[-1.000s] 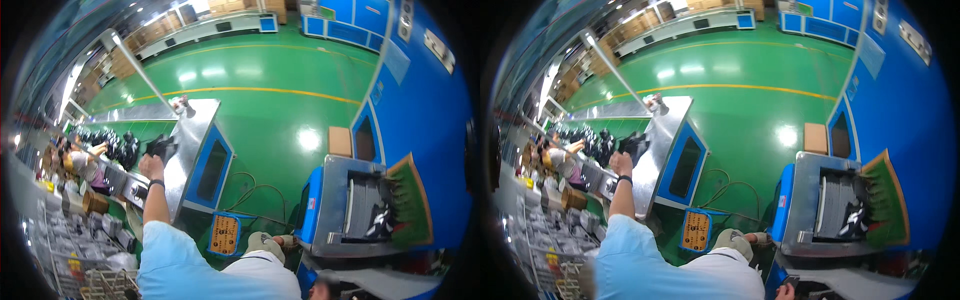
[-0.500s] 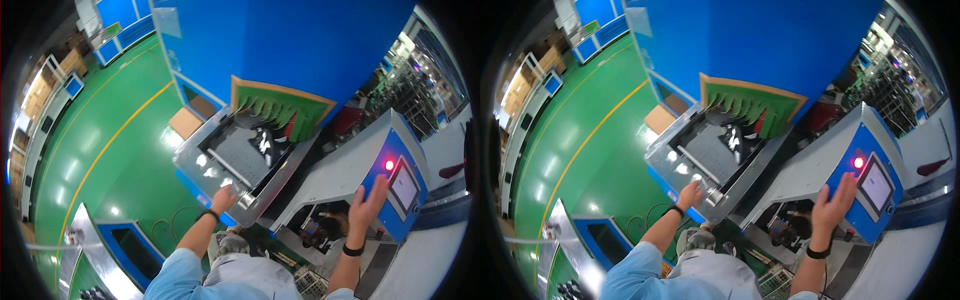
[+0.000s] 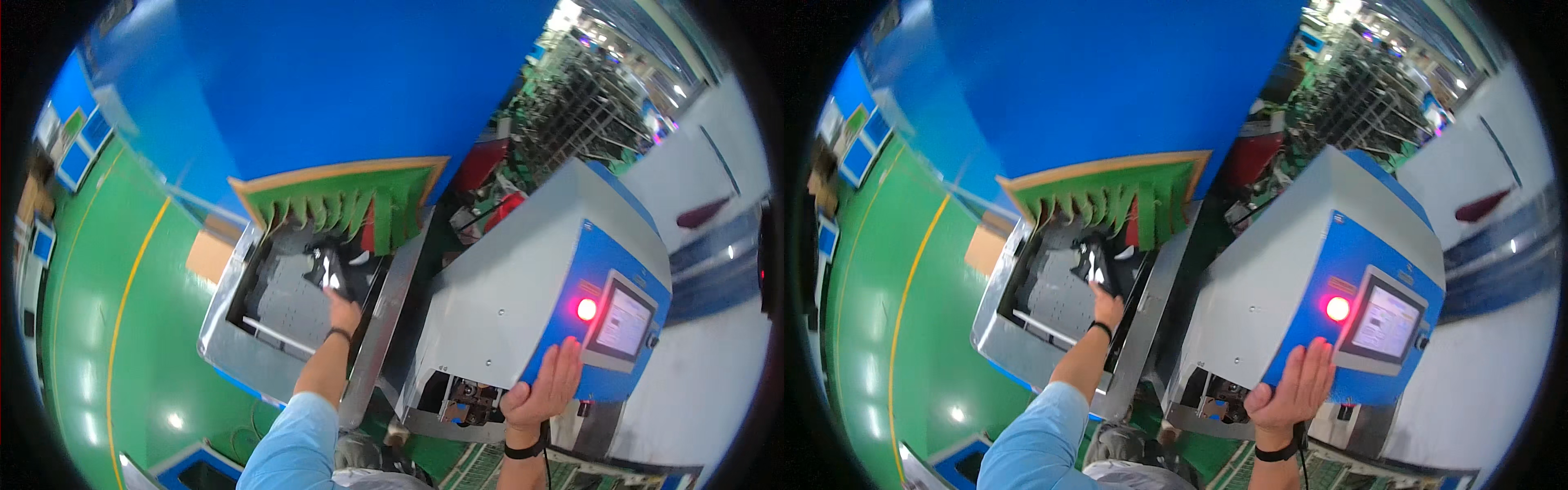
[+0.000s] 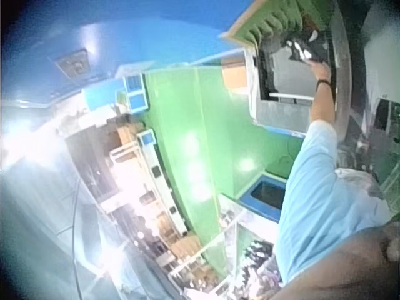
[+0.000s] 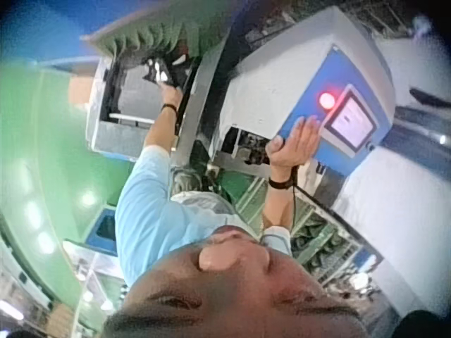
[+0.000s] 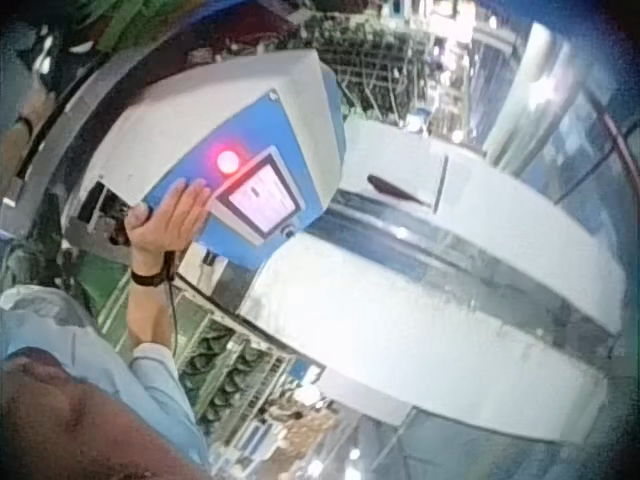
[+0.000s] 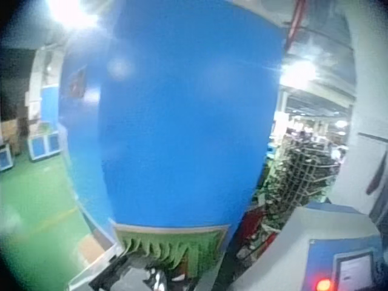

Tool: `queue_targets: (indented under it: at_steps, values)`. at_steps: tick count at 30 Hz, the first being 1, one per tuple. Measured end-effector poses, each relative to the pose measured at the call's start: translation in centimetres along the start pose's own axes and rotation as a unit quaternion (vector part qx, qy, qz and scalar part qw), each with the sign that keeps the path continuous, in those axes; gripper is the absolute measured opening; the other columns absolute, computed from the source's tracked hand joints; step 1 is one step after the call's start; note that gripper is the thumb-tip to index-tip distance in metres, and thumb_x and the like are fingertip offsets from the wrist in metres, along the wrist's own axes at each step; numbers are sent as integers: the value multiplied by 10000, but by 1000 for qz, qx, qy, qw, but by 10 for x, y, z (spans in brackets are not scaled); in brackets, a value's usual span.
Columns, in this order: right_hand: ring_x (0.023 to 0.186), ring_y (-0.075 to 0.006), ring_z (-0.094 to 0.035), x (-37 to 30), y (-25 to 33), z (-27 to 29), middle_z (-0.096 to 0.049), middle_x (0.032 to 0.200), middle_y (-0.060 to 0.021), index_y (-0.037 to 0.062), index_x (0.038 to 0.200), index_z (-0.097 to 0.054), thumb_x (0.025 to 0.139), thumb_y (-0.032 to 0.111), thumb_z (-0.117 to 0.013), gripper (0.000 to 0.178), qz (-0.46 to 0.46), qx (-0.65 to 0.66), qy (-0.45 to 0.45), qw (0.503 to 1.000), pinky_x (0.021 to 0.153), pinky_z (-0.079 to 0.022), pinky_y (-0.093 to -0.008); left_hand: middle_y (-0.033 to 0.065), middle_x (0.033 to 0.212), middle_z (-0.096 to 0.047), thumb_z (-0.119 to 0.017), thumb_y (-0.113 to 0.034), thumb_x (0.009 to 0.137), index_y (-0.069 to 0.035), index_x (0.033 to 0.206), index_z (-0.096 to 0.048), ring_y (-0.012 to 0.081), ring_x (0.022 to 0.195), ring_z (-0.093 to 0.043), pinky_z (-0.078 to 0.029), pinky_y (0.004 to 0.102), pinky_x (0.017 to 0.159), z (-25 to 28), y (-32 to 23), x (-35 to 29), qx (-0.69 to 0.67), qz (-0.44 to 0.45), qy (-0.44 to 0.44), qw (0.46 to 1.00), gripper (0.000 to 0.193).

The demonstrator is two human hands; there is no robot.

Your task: Operates industrial machinery to process and move shoe components between racks and machines.

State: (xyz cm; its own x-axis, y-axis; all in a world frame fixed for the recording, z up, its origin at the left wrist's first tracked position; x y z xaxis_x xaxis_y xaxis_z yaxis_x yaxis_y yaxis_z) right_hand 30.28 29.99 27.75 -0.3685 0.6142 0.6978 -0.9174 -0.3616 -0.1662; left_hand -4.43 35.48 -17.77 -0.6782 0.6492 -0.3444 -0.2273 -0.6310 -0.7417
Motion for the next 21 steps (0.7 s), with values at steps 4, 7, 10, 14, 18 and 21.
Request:
queue_targets:
  at_steps: [4, 7, 10, 14, 18, 21]
  values:
    - [1333, -439, -544, 7, 10, -3, -596, 1393, -274, -53, 1324, -612, 1072, 433, -327, 617, -11, 42, -20, 999, 1155, -360, -538, 254, 1309, -622, -663, -154, 876, 9, 1550, -222, 422, 1168, -632, -488, 467, 1038, 57, 47, -12, -175, -50, 29, 983, 822]
    - [1323, -410, -553, 4, -12, 3, -603, 1392, -246, -14, 1256, -660, 1049, 410, -428, 526, -25, 61, -18, 998, 1137, -376, -531, 152, 1256, -648, -643, -103, 912, -16, 1431, -414, 289, 1102, -663, -538, 402, 961, 70, 4, -84, -436, 38, 171, 882, 574]
    - [1342, -405, -528, 4, -6, 19, -596, 1393, -241, -13, 1225, -658, 1001, 299, -553, 397, -44, 148, -17, 988, 1141, -366, -544, 147, 1299, -621, -606, -65, 957, -4, 1379, -457, 248, 1151, -635, -515, 378, 1009, 133, -2, -173, -464, 36, 217, 858, 452]
    - [1284, -431, -543, -72, 51, 36, -593, 1353, -217, -8, 1272, -582, 820, 179, -783, 529, -32, 455, -37, 889, 1143, -357, -556, 180, 1259, -651, -638, -74, 926, 16, 1439, -425, 272, 1099, -661, -543, 399, 952, 178, -30, -307, -377, -160, 145, 901, 563]
    - [1340, -304, -473, -129, 86, -21, -427, 1485, -206, -49, 1537, -234, 790, 258, -862, 1023, -297, 671, 184, 654, 1140, -379, -421, 262, 1351, -592, -763, -166, 888, 41, 1534, -327, 350, 1210, -610, -490, 411, 1023, 180, -103, -434, -196, -182, 311, 912, 806]
    - [1359, -334, -474, -117, 46, -14, -451, 1470, -250, -53, 1579, -78, 731, 324, -891, 1233, -282, 657, 251, 653, 1144, -374, -395, 211, 1291, -631, -693, -165, 924, 29, 1476, -392, 302, 1157, -643, -526, 401, 962, 171, -122, -441, 16, -339, 232, 912, 658]
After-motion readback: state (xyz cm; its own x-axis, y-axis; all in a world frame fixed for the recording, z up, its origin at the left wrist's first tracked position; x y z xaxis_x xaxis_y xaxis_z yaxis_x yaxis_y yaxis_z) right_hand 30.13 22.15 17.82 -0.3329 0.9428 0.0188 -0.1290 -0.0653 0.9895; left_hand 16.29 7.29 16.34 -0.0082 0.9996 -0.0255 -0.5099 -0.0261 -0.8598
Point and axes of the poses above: each hand's wrist, its own x-axis towards the middle knuckle, its own z-axis out of the back of the hand, y = z × x, the point moved 7 cm from there along x, towards the middle knuckle
